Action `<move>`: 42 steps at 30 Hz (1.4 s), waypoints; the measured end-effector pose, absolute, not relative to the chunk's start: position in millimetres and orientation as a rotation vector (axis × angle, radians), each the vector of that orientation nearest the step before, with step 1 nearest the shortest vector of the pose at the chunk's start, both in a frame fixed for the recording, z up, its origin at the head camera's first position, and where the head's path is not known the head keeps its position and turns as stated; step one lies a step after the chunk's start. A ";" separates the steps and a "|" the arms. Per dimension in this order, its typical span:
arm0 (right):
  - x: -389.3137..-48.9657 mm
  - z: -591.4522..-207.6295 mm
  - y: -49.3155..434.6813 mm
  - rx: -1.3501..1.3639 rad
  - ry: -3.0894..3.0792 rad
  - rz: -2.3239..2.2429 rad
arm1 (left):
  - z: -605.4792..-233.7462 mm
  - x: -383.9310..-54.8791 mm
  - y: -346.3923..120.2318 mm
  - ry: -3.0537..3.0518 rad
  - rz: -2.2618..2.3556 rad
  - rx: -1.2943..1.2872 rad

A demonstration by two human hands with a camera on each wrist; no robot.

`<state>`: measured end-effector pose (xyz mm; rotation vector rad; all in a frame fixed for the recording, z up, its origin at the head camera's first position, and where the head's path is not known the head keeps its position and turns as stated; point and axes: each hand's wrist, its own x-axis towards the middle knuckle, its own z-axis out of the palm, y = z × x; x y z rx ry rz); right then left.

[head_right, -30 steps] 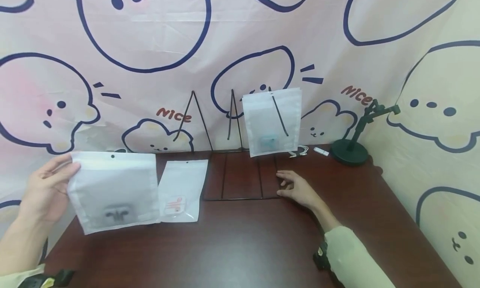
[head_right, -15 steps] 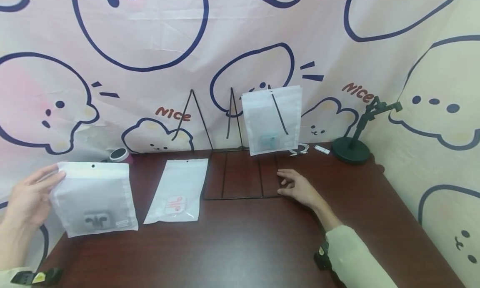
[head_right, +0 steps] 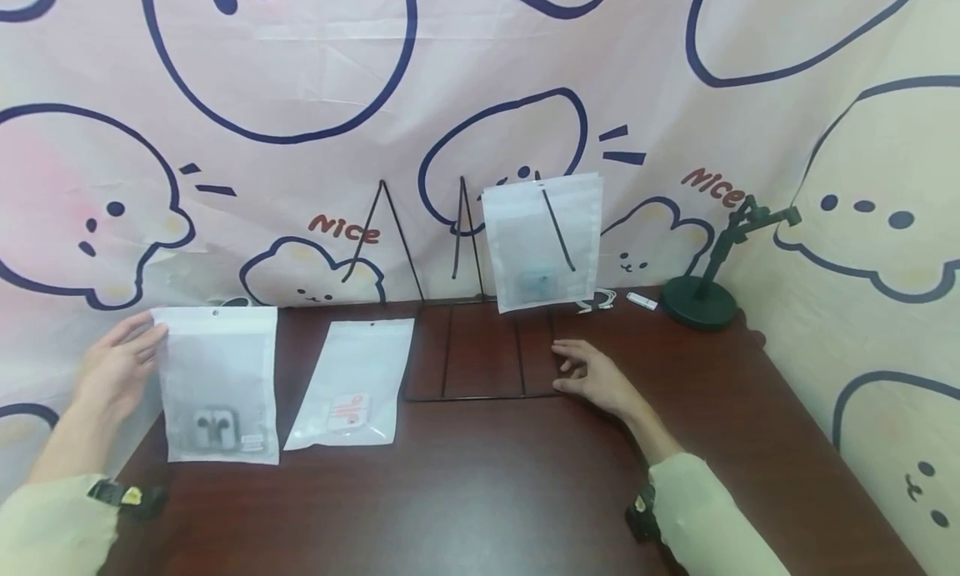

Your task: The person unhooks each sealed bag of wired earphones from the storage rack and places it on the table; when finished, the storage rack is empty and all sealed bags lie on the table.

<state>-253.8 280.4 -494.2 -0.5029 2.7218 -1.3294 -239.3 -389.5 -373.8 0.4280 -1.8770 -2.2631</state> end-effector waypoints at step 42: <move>-253.9 -493.4 279.0 -0.489 2.704 -1.361 | -436.5 -317.2 -333.6 -2.716 -1.765 0.374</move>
